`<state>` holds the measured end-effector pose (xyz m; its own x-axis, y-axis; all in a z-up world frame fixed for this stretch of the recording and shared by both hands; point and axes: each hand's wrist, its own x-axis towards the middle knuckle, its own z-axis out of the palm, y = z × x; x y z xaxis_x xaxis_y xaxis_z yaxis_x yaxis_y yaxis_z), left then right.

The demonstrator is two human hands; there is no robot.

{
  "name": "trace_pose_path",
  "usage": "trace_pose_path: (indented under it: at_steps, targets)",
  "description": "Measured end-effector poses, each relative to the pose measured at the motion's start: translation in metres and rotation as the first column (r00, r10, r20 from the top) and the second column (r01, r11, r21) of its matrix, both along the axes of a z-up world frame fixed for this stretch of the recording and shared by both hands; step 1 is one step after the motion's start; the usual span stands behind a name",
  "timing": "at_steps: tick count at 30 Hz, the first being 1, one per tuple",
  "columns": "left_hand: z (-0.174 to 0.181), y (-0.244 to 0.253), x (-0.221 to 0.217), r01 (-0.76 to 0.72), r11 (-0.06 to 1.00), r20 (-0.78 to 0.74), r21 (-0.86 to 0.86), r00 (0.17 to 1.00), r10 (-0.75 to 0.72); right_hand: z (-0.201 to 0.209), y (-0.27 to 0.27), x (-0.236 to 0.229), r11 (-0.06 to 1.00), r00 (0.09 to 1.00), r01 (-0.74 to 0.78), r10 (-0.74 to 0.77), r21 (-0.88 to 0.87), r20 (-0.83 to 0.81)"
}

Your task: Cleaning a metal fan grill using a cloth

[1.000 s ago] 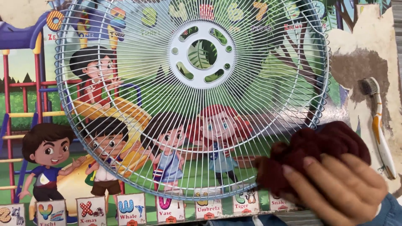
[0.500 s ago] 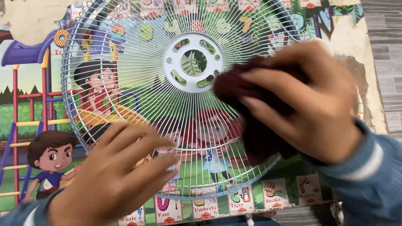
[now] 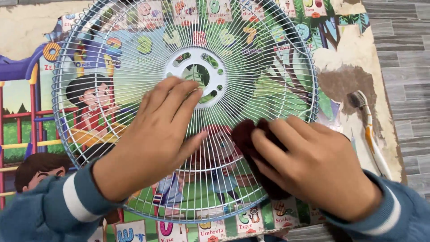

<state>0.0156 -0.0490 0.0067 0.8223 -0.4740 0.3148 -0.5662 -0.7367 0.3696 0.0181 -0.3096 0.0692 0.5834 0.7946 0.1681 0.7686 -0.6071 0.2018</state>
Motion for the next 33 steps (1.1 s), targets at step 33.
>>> trace_pose_path:
  at_steps: [33]
  targets:
    - [-0.001,0.017,0.053,0.233,0.972,-0.194,0.0,0.954,-0.229,0.018,-0.017,-0.027,0.963,0.955,0.141,-0.072,0.228,-0.287]
